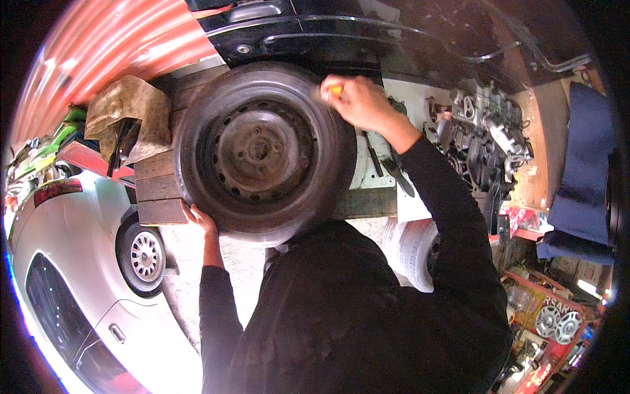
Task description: The person paints the inner rim of a car tire with a small brush, repeatedly dipping the brush into a small container of paint and applying it to the metal surface.
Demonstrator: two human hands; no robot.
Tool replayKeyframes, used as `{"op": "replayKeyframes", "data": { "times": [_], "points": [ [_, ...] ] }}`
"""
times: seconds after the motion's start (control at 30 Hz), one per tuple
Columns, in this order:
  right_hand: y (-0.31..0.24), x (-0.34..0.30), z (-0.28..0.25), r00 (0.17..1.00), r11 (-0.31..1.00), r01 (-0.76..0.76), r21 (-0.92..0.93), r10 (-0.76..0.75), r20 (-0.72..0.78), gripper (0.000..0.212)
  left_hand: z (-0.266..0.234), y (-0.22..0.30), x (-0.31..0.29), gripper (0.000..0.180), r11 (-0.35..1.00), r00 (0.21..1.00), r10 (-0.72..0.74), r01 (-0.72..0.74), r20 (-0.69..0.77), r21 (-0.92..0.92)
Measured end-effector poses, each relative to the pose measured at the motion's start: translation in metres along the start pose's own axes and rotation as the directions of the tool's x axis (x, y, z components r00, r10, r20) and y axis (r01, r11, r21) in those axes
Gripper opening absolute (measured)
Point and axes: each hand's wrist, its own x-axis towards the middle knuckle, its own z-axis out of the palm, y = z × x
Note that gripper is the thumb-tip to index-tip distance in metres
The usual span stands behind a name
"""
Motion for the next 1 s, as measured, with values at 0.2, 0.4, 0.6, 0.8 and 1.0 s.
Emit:
{"op": "replayKeyframes", "data": {
  "times": [0.2, 0.4, 0.6, 0.8, 1.0],
  "points": [
    [0.018, 0.013, 0.02, 0.985, 1.0, -0.026, -0.012, 0.028, 0.17, 0.027, -0.002, 0.009, -0.009, 0.058, 0.999, 0.999, 0.039, -0.039, 0.002, 0.035],
    [0.009, 0.018, 0.009, 0.926, 0.968, 0.105, 0.228, -0.179, 0.331, 0.02, -0.004, 0.021, -0.011, 0.058, 0.999, 0.999, -0.03, 0.029, 0.025, 0.022],
    [0.005, 0.039, 0.007, 0.977, 0.984, 0.108, 0.144, -0.078, -0.199, 0.014, -0.005, 0.021, -0.013, 0.059, 0.999, 1.0, 0.01, -0.01, 0.003, 0.038],
    [0.024, 0.083, 0.018, 0.976, 0.997, -0.076, -0.018, 0.071, -0.204, 0.016, -0.003, 0.028, -0.02, 0.059, 0.999, 1.0, 0.003, -0.003, -0.005, 0.043],
    [0.029, 0.11, 0.035, 0.99, 0.851, -0.124, 0.51, 0.071, 0.121, 0.017, -0.002, 0.032, -0.022, 0.058, 0.998, 0.999, 0.033, -0.034, 0.027, 0.055]
  ]
}}
